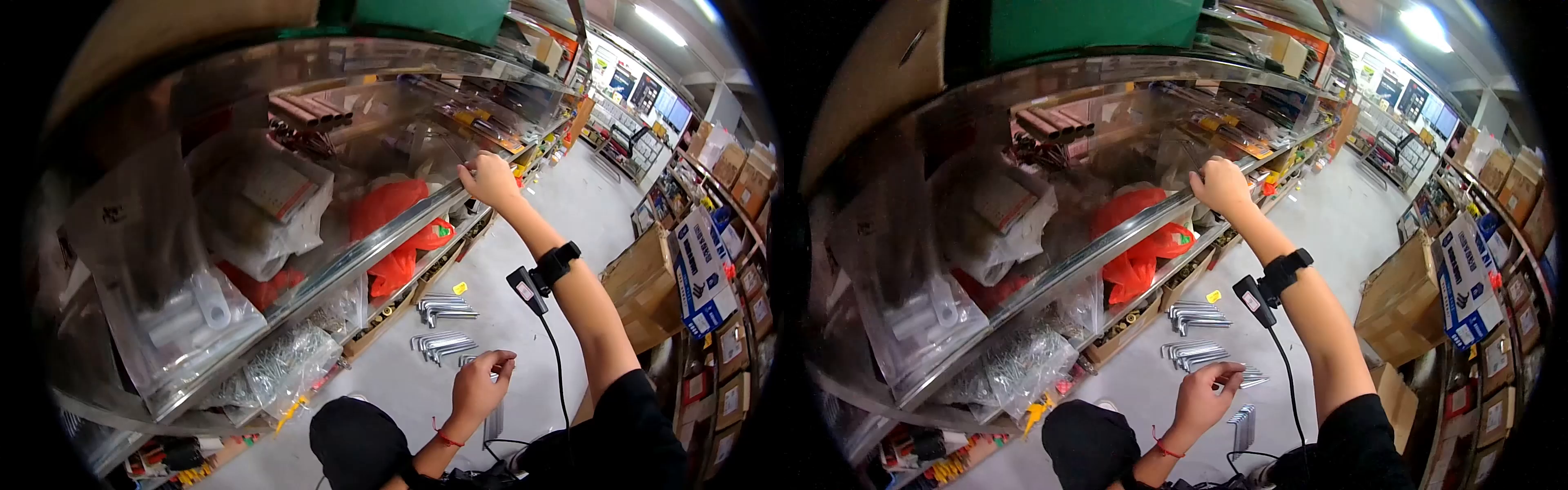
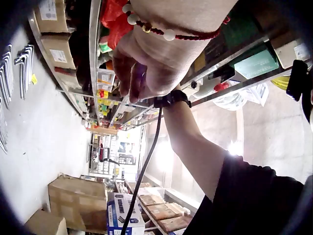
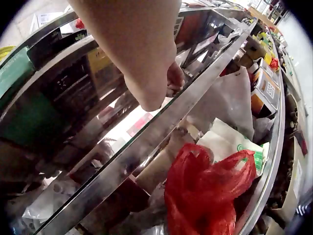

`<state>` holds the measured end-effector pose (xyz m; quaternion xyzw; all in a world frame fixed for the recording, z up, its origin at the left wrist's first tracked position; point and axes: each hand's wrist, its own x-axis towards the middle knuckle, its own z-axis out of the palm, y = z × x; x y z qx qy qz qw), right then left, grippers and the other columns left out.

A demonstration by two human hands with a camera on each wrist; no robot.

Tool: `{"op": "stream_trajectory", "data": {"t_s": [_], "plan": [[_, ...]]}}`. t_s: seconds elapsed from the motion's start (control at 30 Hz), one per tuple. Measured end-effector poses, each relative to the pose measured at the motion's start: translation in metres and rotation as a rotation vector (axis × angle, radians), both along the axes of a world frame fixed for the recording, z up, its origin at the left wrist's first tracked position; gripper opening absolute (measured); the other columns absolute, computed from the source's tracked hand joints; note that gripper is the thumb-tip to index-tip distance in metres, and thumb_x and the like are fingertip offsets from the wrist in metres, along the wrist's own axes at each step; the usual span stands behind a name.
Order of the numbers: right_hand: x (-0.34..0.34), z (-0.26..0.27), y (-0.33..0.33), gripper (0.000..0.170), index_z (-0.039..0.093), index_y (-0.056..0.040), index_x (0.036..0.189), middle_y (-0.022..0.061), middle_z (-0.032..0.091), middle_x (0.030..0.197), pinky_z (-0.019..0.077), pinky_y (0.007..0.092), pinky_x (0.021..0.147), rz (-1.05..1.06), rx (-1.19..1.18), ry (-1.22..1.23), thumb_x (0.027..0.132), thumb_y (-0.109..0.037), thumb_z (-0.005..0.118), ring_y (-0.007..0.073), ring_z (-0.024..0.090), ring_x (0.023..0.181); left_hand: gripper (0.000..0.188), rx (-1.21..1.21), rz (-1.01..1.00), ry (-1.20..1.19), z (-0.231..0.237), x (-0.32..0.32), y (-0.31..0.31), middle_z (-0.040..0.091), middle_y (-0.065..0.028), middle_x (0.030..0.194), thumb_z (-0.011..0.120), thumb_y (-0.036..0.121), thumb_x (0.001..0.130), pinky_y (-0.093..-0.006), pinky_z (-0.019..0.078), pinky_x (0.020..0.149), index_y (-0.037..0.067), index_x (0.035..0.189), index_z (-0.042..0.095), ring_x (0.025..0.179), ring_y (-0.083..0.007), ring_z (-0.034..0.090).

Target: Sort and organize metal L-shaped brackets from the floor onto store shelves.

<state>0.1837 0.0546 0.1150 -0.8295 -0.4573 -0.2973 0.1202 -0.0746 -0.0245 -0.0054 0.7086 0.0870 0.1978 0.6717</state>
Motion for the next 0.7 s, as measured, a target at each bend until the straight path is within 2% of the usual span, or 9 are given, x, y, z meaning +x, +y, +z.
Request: {"op": "stream_trajectory", "data": {"t_s": [0.1, 0.27, 0.47, 0.57, 0.7], "plan": [[0.015, 0.0, 0.01, 0.026, 0.062, -0.0002, 0.067, 0.0182, 0.053, 0.066, 0.043, 0.039, 0.064, 0.002, -0.019, -0.001, 0.07, -0.024, 0.05, 0.0328, 0.053, 0.068, 0.014, -0.004, -0.025, 0.029, 0.001, 0.003, 0.001, 0.061, -0.0063, 0.074, 0.057, 0.013, 0.073, -0.0237, 0.0433, 0.056, 0.007, 0.085, 0.061, 0.062, -0.0145, 0.059], [0.046, -0.005, 0.025, 0.023, 0.062, -0.0019, 0.071, 0.0181, 0.056, 0.072, 0.0431, 0.0383, 0.07, -0.042, -0.016, 0.07, 0.067, -0.022, 0.05, 0.0327, 0.053, 0.074, 0.014, 0.026, -0.054, 0.105, 0.0, 0.008, 0.001, 0.062, -0.0046, 0.072, 0.056, 0.016, 0.075, -0.0225, 0.0428, 0.057, 0.009, 0.087, 0.061, 0.063, -0.0119, 0.059], [0.071, -0.01, 0.029, 0.024, 0.063, -0.0046, 0.073, 0.015, 0.057, 0.075, 0.0425, 0.0367, 0.071, -0.029, 0.0, 0.025, 0.068, -0.024, 0.05, 0.0304, 0.052, 0.079, 0.015, -0.014, -0.047, 0.104, -0.01, 0.014, 0.002, 0.062, -0.0019, 0.072, 0.055, 0.015, 0.077, -0.021, 0.0432, 0.059, 0.008, 0.089, 0.06, 0.064, -0.009, 0.058], [0.074, -0.006, 0.029, 0.029, 0.06, -0.001, 0.072, 0.0123, 0.056, 0.085, 0.0436, 0.0368, 0.073, -0.094, -0.064, 0.093, 0.068, -0.029, 0.052, 0.0278, 0.048, 0.091, 0.015, -0.021, -0.056, 0.109, -0.014, 0.017, 0.003, 0.062, -0.0016, 0.072, 0.054, 0.015, 0.078, -0.0205, 0.0432, 0.059, 0.008, 0.089, 0.06, 0.065, -0.008, 0.058], [0.083, -0.008, 0.032, 0.029, 0.06, -0.0021, 0.076, 0.0126, 0.054, 0.089, 0.0432, 0.0368, 0.074, -0.105, -0.065, 0.111, 0.068, -0.029, 0.052, 0.0285, 0.046, 0.094, 0.014, -0.037, -0.069, 0.112, -0.013, 0.019, 0.005, 0.062, -0.002, 0.072, 0.054, 0.014, 0.078, -0.0204, 0.044, 0.06, 0.008, 0.088, 0.06, 0.067, -0.0083, 0.058]]}}
